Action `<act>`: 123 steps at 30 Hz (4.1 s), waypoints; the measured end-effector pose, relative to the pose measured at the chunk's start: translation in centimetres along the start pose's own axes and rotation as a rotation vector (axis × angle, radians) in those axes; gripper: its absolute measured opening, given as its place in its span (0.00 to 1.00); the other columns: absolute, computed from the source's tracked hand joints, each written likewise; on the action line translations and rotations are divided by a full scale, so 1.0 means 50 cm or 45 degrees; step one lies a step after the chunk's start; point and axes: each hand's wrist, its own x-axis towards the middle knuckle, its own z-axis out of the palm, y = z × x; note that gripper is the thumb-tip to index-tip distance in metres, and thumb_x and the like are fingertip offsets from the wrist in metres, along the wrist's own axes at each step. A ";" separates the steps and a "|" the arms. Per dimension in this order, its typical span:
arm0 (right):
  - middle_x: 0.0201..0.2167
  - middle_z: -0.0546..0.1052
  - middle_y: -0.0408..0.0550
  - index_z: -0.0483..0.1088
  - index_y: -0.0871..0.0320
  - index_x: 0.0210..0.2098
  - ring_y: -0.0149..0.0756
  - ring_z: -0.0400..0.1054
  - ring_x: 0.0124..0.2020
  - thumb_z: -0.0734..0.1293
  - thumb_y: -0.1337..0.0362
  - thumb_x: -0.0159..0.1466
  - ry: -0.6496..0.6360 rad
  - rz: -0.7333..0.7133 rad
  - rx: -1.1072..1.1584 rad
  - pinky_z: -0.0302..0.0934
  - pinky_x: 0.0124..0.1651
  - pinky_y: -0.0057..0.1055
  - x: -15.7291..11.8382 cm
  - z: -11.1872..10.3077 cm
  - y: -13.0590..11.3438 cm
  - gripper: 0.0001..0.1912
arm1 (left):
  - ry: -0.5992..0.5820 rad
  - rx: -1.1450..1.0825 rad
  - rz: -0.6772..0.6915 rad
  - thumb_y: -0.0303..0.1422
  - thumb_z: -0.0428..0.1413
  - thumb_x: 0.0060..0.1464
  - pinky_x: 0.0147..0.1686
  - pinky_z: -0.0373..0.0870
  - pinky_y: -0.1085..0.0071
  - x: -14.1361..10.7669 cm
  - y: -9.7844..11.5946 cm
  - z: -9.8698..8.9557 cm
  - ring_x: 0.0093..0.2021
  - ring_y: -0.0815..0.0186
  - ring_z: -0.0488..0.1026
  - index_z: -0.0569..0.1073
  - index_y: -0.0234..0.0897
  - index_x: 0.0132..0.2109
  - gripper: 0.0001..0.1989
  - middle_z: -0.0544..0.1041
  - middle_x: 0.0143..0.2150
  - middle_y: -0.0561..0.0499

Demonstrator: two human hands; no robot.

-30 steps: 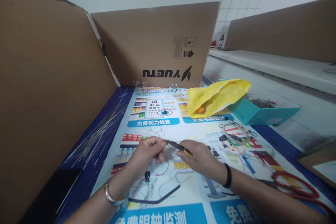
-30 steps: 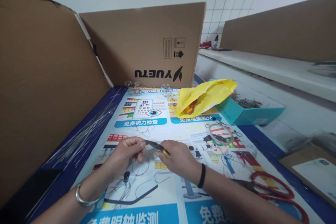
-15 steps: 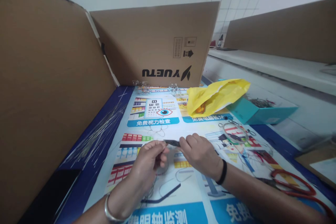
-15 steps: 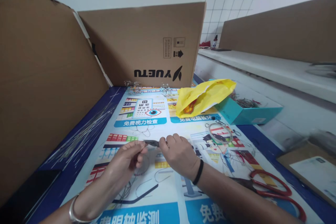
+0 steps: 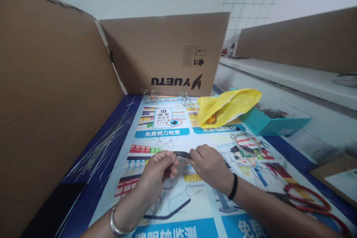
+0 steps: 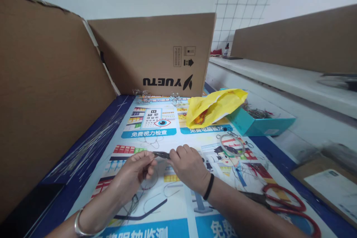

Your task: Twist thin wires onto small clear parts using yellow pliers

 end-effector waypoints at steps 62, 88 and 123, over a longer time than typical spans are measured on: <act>0.22 0.65 0.39 0.62 0.59 0.26 0.27 0.58 0.25 0.60 0.56 0.62 -0.456 0.296 1.150 0.48 0.27 0.23 0.006 -0.016 0.025 0.14 | -0.024 0.481 0.213 0.41 0.50 0.55 0.29 0.66 0.75 -0.002 0.002 -0.004 0.29 0.68 0.73 0.73 0.33 0.39 0.15 0.78 0.33 0.46; 0.28 0.68 0.47 0.66 0.58 0.33 0.37 0.61 0.31 0.60 0.59 0.63 -0.226 -0.005 0.045 0.47 0.29 0.31 -0.002 -0.032 0.004 0.09 | 0.156 0.958 0.212 0.31 0.53 0.46 0.18 0.60 0.78 0.012 0.009 -0.018 0.19 0.71 0.70 0.70 0.34 0.24 0.06 0.73 0.20 0.53; 0.23 0.70 0.44 0.69 0.64 0.34 0.22 0.59 0.19 0.63 0.50 0.58 -1.127 0.537 2.242 0.50 0.21 0.20 0.005 -0.030 0.059 0.20 | 0.024 0.627 0.314 0.34 0.54 0.50 0.23 0.61 0.77 0.017 0.019 -0.018 0.21 0.74 0.63 0.74 0.35 0.37 0.08 0.72 0.27 0.53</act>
